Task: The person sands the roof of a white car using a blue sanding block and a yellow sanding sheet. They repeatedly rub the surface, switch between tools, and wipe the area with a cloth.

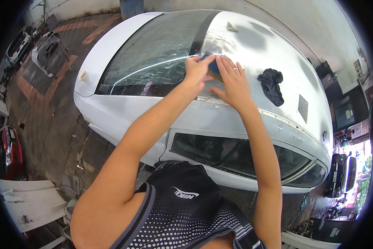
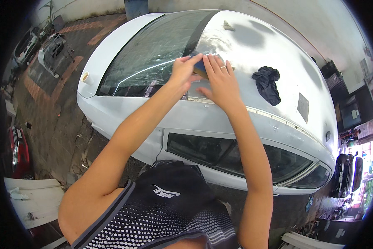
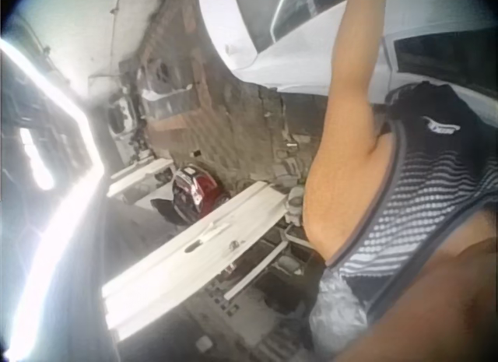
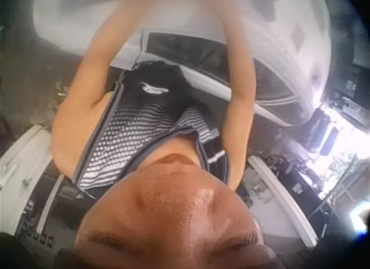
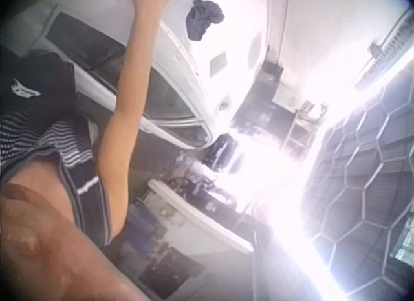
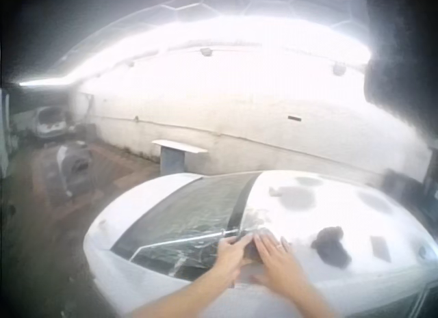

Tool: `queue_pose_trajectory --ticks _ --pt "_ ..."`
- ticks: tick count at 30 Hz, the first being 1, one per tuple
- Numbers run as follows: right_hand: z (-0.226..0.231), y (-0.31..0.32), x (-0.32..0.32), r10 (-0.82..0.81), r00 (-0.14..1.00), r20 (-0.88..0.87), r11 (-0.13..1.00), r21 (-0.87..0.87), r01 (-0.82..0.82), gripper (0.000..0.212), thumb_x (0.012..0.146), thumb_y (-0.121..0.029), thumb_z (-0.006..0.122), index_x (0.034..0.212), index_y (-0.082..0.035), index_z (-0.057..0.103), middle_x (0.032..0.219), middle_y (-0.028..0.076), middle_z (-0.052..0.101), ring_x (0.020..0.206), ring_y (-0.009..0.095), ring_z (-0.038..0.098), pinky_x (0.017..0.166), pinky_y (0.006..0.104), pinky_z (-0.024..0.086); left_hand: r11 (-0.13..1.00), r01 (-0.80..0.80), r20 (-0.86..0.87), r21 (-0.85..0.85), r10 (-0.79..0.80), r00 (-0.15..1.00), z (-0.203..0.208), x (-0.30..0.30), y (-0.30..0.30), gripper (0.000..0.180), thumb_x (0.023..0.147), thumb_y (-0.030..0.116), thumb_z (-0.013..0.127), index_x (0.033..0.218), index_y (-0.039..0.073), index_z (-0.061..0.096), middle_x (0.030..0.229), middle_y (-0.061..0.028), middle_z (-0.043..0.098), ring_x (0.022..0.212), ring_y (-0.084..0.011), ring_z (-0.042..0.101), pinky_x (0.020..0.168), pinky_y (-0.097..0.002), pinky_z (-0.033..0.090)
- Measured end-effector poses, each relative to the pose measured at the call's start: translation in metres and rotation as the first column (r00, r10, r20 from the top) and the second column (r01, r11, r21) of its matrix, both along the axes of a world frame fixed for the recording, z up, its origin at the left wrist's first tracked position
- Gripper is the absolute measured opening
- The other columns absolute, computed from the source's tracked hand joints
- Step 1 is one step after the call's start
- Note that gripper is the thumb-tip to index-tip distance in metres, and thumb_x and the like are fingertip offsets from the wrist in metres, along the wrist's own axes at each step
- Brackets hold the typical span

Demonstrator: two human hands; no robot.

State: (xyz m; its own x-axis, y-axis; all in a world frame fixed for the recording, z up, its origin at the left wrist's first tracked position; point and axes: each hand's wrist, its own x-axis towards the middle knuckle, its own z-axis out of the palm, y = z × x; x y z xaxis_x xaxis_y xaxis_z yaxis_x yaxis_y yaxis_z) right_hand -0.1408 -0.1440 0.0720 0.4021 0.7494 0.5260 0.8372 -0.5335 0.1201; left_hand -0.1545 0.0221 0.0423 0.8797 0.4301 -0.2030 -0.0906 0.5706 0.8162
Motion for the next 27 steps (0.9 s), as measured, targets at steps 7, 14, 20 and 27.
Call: queue_pose_trajectory --ticks 7,14,20,27 --pt "-0.023 -0.002 0.028 0.022 0.998 0.063 0.998 -0.066 -0.018 0.066 0.084 -0.013 0.08 0.147 -0.007 0.06 0.131 0.011 0.064 0.122 0.032 0.061 0.104 0.0479 0.048 0.97 0.223 -0.129 0.092 -0.211 0.969 -0.032 0.002 0.004 0.049 0.097 0.043 0.08 0.107 -0.004 0.07 0.102 -0.0178 0.073 0.086 -0.0279 0.076 0.081 -0.042 0.062" --pt "-0.031 -0.005 0.045 0.171 0.985 -0.025 0.983 -0.066 -0.172 0.043 0.09 0.001 0.063 0.131 -0.009 0.073 0.116 0.01 0.071 0.107 0.034 0.066 0.092 0.0451 0.053 0.684 -0.049 -0.03 0.728 0.104 0.994 -0.114 -0.029 0.085 0.029 0.102 0.027 0.073 0.11 -0.001 0.071 0.096 -0.0095 0.076 0.086 -0.0192 0.073 0.079 -0.033 0.057" --pt "-0.051 -0.016 0.068 0.103 0.96 -0.262 0.995 0.017 -0.102 0.042 0.095 -0.009 0.065 0.136 -0.008 0.071 0.123 0.014 0.07 0.113 0.038 0.063 0.1 0.0483 0.05 0.412 -0.301 0.22 0.86 0.233 0.947 -0.129 -0.067 0.109 0.022 0.097 0.021 0.073 0.11 0.003 0.072 0.101 -0.0126 0.072 0.086 -0.0258 0.07 0.084 -0.0391 0.055" --pt "-0.015 -0.012 0.04 0.14 0.943 -0.301 0.946 -0.241 -0.217 0.081 0.076 -0.053 0.089 0.147 -0.021 0.067 0.151 0.015 0.055 0.133 0.04 0.052 0.111 0.0508 0.043 0.015 -0.432 0.42 0.902 0.204 0.884 -0.176 -0.093 0.132 0.025 0.094 0.019 0.075 0.112 0.003 0.07 0.118 -0.0145 0.067 0.112 -0.0363 0.062 0.099 -0.0468 0.049"
